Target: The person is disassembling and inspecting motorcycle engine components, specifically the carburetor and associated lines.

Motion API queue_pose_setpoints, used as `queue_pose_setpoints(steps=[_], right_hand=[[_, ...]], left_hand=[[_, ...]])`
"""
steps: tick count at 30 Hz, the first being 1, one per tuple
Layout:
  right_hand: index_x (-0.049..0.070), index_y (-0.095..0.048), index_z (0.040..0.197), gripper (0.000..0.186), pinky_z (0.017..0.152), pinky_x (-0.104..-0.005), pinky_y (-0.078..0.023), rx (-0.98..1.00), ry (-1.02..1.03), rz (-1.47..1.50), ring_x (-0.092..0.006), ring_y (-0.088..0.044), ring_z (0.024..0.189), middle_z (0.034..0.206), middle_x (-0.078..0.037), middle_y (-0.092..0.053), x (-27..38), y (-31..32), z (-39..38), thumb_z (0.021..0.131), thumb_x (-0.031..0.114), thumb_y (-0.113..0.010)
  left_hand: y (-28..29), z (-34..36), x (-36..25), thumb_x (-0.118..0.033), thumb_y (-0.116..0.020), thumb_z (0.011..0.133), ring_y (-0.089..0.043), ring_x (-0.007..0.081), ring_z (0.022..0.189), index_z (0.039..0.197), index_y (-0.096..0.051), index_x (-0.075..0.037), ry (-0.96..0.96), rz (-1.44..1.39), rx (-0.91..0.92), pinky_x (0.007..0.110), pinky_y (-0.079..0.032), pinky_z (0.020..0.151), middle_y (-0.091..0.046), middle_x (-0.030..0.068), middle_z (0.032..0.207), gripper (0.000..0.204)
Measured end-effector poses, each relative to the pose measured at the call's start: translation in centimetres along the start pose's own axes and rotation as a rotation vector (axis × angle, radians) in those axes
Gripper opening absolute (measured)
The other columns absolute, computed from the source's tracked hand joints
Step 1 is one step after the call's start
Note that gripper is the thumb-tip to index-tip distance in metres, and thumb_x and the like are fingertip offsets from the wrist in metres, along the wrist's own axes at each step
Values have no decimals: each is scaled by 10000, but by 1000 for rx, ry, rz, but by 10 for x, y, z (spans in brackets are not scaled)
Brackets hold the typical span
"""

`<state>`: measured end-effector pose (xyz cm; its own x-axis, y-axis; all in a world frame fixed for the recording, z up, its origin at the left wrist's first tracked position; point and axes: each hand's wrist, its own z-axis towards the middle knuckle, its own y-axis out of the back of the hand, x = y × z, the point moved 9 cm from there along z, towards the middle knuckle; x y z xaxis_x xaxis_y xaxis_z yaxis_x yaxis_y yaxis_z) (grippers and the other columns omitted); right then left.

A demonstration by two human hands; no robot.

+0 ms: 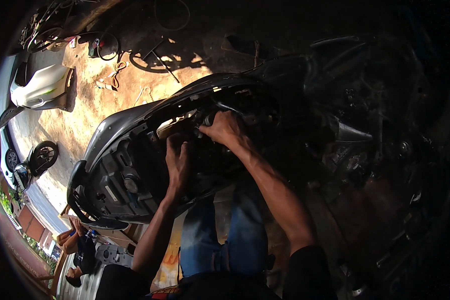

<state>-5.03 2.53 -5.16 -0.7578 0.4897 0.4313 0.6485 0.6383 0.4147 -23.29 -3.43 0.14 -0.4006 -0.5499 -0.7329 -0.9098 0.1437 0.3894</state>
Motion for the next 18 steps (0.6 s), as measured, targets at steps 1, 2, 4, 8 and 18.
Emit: queue_pose_setpoints(steps=[1, 2, 4, 8, 18], right_hand=[[-61, -751, 916, 581, 827, -454, -581, 73, -28, -15, -396, -735, 913, 887, -271, -732, -1, 0, 1, 762, 498, -782], [-71, -739, 945, 591, 845, -456, -576, 116, -21, -60, -398, -729, 941, 919, -275, -732, 2, -3, -1, 771, 492, -777], [-81, -728, 974, 601, 862, -459, -571, 140, 0, -122, -401, -724, 970, 950, -279, -731, 7, -3, -6, 779, 486, -772], [-93, -710, 1011, 570, 905, -480, -556, -6, -20, -153, -433, -696, 1037, 1045, -306, -711, 16, 7, -8, 833, 448, -739], [-100, -538, 1335, 694, 938, -519, -531, -8, 69, -122, -492, -661, 1064, 1063, -355, -682, 10, 0, -6, 934, 455, -651]], left_hand=[[-7, -9, 23, -58, -488, 1017, -657, 286, 1158, 1277, -522, 30, 249, -253, 8, 382, -537, 979, -627, 209, 1176, 276], [-18, -14, 33, -49, -450, 1026, -674, 279, 1142, 1296, -506, 53, 373, -581, -16, 346, -550, 993, -617, 220, 1236, 294], [-25, -17, 38, -54, -447, 1026, -670, 295, 1153, 1317, -481, 73, 403, -597, -55, 349, -549, 1006, -609, 232, 1258, 320], [-38, -13, 47, -61, -431, 1021, -676, 320, 1149, 1362, -423, 124, 500, -754, -151, 350, -567, 977, -598, 248, 1304, 389], [-40, -11, 50, -171, -460, 1002, -622, 460, 1175, 1371, -513, 92, 539, -381, -187, 468, -471, 1022, -636, 319, 1257, 456]])
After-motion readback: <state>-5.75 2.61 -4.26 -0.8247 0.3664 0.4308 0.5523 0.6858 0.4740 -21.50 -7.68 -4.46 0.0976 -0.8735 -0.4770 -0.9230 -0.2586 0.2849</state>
